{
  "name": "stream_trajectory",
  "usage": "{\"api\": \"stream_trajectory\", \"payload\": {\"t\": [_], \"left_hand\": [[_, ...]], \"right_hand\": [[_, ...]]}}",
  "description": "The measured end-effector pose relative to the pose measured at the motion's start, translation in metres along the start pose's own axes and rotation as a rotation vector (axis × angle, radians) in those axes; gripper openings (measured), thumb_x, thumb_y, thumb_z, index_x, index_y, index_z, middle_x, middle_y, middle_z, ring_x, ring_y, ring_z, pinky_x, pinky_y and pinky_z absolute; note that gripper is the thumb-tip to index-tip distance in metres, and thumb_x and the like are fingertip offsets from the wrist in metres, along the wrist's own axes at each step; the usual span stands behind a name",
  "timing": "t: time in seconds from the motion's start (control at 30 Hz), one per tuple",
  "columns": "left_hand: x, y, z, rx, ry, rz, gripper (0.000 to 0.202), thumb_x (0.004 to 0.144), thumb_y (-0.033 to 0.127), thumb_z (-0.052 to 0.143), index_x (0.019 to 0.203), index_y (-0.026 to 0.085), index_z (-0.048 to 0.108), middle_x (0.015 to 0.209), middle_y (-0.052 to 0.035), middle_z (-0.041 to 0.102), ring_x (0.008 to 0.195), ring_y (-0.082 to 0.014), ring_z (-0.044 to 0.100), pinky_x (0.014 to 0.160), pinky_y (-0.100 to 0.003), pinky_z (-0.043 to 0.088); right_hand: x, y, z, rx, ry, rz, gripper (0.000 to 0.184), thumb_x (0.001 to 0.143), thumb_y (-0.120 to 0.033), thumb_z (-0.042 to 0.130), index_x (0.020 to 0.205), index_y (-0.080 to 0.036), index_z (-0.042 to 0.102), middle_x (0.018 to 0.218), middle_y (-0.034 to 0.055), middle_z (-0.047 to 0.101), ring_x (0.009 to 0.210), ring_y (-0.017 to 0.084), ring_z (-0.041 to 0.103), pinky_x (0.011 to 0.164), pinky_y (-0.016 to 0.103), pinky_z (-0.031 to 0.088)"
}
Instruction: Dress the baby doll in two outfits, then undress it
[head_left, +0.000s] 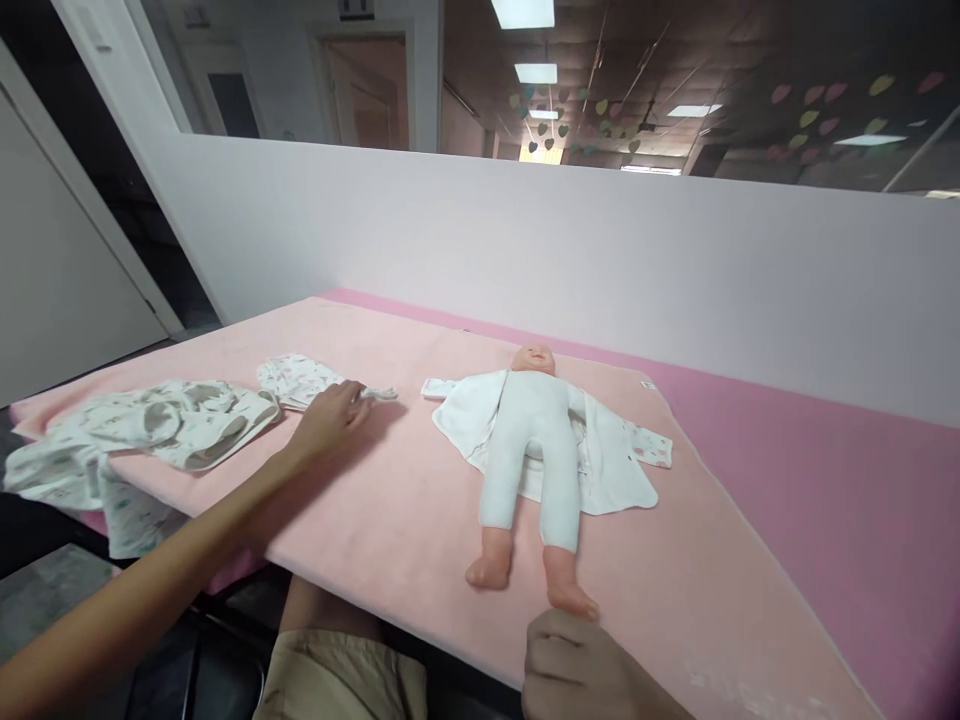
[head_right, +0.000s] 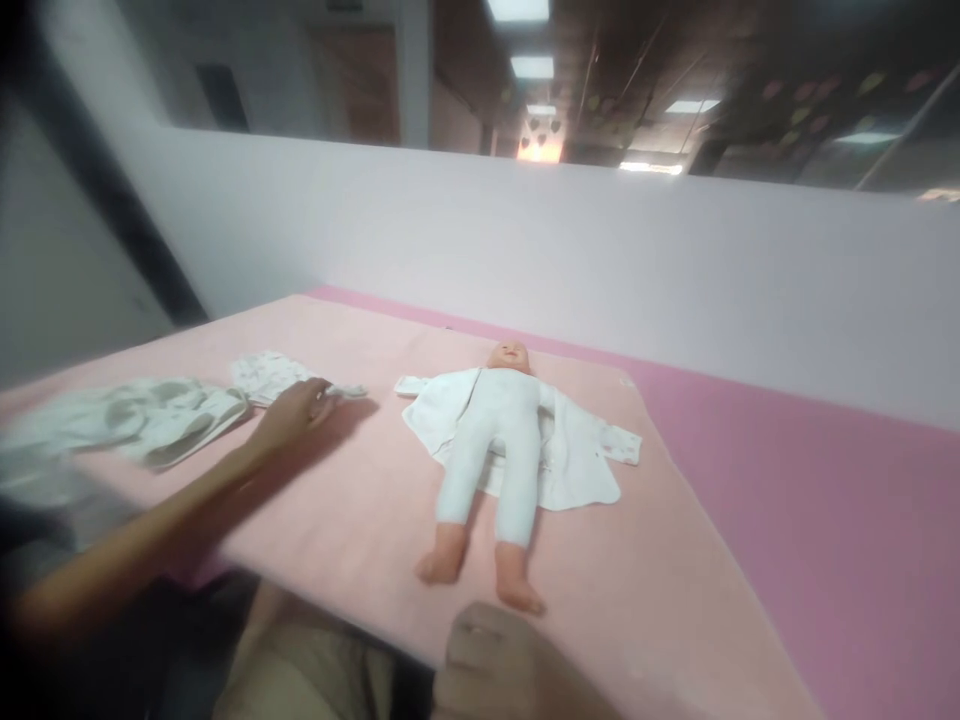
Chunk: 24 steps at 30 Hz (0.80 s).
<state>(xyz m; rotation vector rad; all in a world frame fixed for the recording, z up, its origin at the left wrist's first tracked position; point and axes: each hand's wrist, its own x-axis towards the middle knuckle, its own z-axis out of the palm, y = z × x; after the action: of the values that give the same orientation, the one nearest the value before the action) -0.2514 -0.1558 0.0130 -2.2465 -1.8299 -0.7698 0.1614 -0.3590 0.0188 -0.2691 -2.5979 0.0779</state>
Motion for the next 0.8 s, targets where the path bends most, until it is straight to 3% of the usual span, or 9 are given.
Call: {"api": "stream_trajectory", "payload": {"t": [0.1,0.17,0.23,0.33,0.4,0.5,0.63,0.8], "left_hand": [[0.007,0.02,-0.036,-0.213,0.207,-0.06,0.03,0.103,0.049,0.043,0.098,0.022,0.056,0.085,-0.0038,0.061,0.077,-0.0217,0.055,0.072,-0.033,0.041],[0.008,0.041,-0.067,-0.352,0.323,-0.034,0.03,0.101,0.051,0.049,0.096,0.023,0.057,0.08,-0.0013,0.058,0.074,-0.0199,0.052,0.069,-0.033,0.04],[0.005,0.071,-0.1,-0.483,0.433,0.039,0.031,0.1,0.052,0.055,0.092,0.023,0.059,0.079,-0.0008,0.058,0.074,-0.0191,0.051,0.068,-0.033,0.039],[-0.01,0.126,-0.15,-0.732,0.602,0.214,0.036,0.099,0.056,0.062,0.084,0.023,0.059,0.076,0.0,0.056,0.072,-0.0165,0.05,0.066,-0.032,0.038],[-0.026,0.166,-0.181,-0.878,0.623,0.298,0.032,0.1,0.051,0.065,0.086,0.022,0.06,0.079,0.0001,0.057,0.074,-0.0153,0.051,0.067,-0.032,0.041],[-0.048,0.215,-0.216,-0.984,0.513,0.391,0.03,0.1,0.048,0.067,0.088,0.021,0.062,0.081,0.0,0.06,0.074,-0.0143,0.055,0.067,-0.03,0.045],[-0.055,0.248,-0.228,-1.033,0.474,0.415,0.032,0.098,0.051,0.07,0.088,0.022,0.064,0.08,-0.0006,0.064,0.072,-0.0145,0.059,0.063,-0.028,0.049],[-0.031,0.262,-0.21,-1.167,0.346,0.39,0.031,0.098,0.052,0.07,0.096,0.023,0.062,0.078,-0.0004,0.067,0.066,-0.0149,0.064,0.056,-0.026,0.051]], "right_hand": [[0.014,-0.007,-0.016,0.012,0.12,0.097,0.03,0.104,-0.008,0.038,0.082,-0.022,0.052,0.072,0.0012,0.056,0.07,0.018,0.049,0.069,0.037,0.045],[0.028,-0.012,-0.032,0.031,0.187,0.218,0.024,0.099,-0.004,0.041,0.098,-0.022,0.058,0.091,0.0059,0.067,0.086,0.022,0.06,0.079,0.04,0.05],[0.047,-0.02,-0.049,0.041,0.265,0.333,0.029,0.099,-0.006,0.046,0.118,-0.024,0.058,0.111,0.0089,0.069,0.103,0.024,0.064,0.088,0.043,0.054],[0.086,-0.033,-0.075,0.003,0.438,0.436,0.045,0.101,-0.018,0.059,0.143,-0.029,0.047,0.13,0.0106,0.062,0.12,0.027,0.061,0.101,0.048,0.054],[0.114,-0.042,-0.094,0.003,0.511,0.421,0.059,0.1,-0.026,0.068,0.151,-0.031,0.038,0.146,0.0111,0.054,0.132,0.029,0.056,0.109,0.051,0.051],[0.147,-0.056,-0.123,-0.038,0.593,0.401,0.061,0.099,-0.036,0.072,0.149,-0.033,0.038,0.14,0.0087,0.057,0.123,0.028,0.06,0.103,0.05,0.056],[0.161,-0.058,-0.156,-0.106,0.654,0.333,0.05,0.1,-0.041,0.071,0.143,-0.033,0.047,0.118,0.0037,0.061,0.099,0.022,0.065,0.085,0.041,0.06],[0.147,-0.031,-0.18,-0.146,0.602,0.313,0.031,0.098,-0.045,0.074,0.123,-0.03,0.062,0.113,0.0021,0.064,0.095,0.019,0.063,0.081,0.036,0.059]]}}
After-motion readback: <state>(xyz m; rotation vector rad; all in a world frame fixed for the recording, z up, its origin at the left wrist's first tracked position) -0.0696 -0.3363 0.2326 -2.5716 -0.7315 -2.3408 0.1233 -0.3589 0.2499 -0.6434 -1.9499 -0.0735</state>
